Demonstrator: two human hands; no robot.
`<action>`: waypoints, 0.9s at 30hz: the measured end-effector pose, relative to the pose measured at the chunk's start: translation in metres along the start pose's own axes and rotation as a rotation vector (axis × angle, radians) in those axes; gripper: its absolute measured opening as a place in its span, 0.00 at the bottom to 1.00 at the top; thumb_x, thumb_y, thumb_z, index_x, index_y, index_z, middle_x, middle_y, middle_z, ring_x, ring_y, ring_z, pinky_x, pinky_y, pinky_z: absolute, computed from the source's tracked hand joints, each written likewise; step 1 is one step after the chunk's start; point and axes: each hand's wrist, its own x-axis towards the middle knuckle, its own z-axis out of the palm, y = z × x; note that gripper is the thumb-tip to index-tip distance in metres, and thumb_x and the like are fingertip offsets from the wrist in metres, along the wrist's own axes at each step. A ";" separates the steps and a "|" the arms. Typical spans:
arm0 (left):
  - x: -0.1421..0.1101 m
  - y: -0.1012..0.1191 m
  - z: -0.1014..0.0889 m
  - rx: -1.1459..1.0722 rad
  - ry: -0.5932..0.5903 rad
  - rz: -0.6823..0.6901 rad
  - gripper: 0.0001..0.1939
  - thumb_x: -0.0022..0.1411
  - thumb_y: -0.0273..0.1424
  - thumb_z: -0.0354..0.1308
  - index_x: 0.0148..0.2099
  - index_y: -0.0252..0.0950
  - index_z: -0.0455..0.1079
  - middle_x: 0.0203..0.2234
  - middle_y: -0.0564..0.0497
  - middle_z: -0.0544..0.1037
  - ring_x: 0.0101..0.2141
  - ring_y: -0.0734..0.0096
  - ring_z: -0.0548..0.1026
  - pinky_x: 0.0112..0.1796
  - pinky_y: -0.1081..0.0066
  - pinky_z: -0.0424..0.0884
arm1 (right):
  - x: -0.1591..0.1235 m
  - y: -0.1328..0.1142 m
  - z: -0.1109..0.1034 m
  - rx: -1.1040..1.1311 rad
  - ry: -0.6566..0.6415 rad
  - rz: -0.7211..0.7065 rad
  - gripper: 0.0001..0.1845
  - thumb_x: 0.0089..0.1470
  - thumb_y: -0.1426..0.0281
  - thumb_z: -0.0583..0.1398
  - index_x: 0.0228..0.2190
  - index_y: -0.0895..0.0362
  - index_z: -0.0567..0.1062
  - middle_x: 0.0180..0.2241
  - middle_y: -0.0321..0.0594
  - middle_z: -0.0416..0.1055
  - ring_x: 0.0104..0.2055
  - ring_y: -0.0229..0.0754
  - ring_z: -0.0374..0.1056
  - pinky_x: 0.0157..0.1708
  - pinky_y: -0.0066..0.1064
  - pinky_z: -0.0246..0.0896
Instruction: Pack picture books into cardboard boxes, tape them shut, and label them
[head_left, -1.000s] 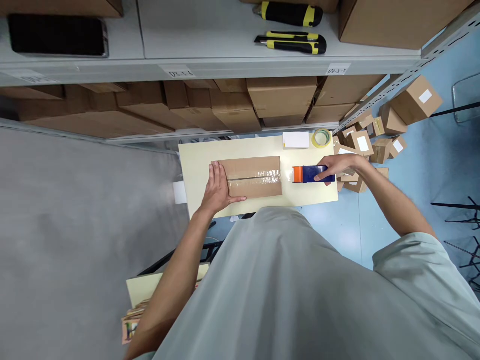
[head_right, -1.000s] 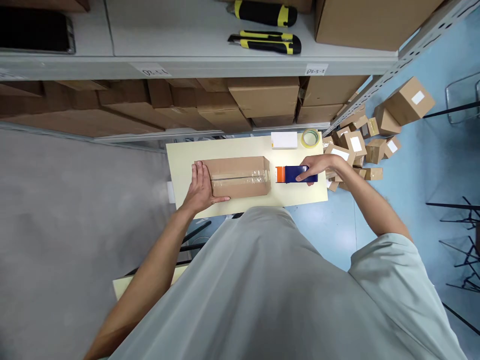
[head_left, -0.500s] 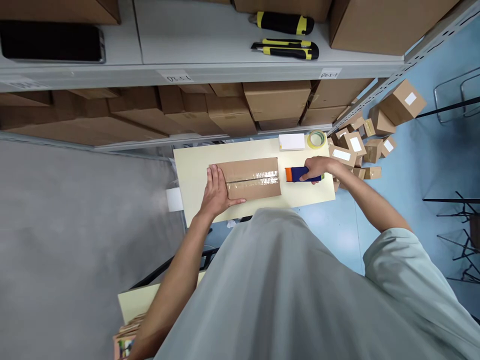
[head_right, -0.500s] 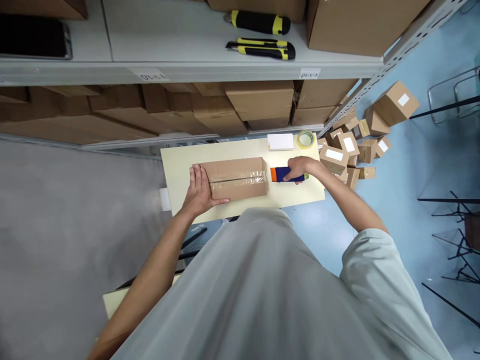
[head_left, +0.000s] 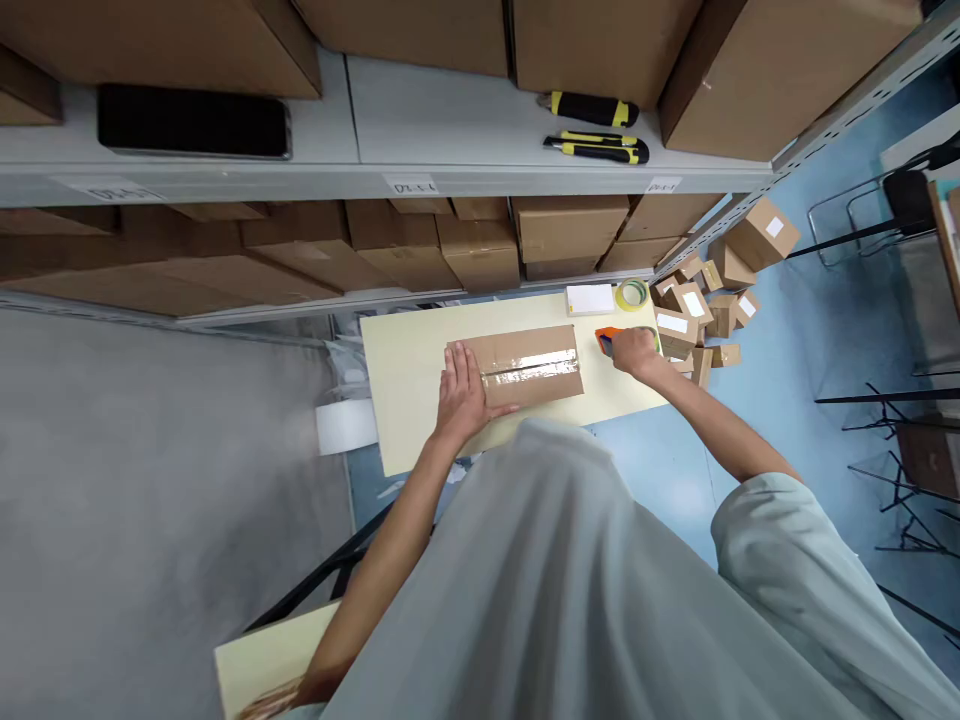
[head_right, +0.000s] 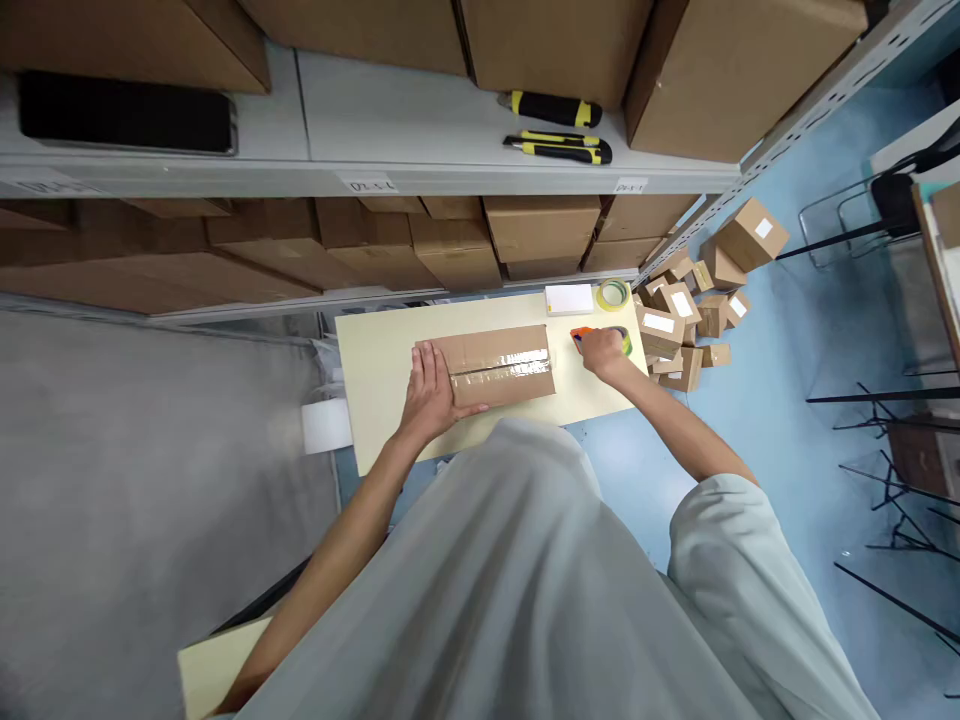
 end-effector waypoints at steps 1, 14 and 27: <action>-0.001 -0.001 0.001 0.008 0.004 0.007 0.79 0.56 0.72 0.63 0.82 0.17 0.31 0.79 0.19 0.33 0.79 0.28 0.30 0.73 0.34 0.44 | -0.003 0.001 0.000 -0.033 0.024 0.066 0.19 0.65 0.69 0.65 0.54 0.62 0.81 0.54 0.66 0.81 0.60 0.65 0.78 0.52 0.45 0.71; -0.003 -0.007 0.015 0.083 0.082 0.040 0.74 0.59 0.69 0.62 0.82 0.18 0.36 0.79 0.18 0.38 0.79 0.29 0.37 0.72 0.35 0.50 | -0.036 -0.070 -0.133 0.005 0.637 -0.204 0.28 0.74 0.55 0.56 0.59 0.66 0.74 0.56 0.65 0.79 0.56 0.64 0.78 0.53 0.45 0.72; 0.021 0.010 -0.039 0.068 0.200 0.082 0.67 0.65 0.67 0.57 0.83 0.21 0.39 0.79 0.20 0.43 0.79 0.30 0.42 0.73 0.31 0.43 | 0.031 -0.149 -0.266 0.004 0.834 -0.412 0.25 0.74 0.60 0.55 0.59 0.68 0.71 0.58 0.68 0.77 0.59 0.69 0.75 0.58 0.55 0.70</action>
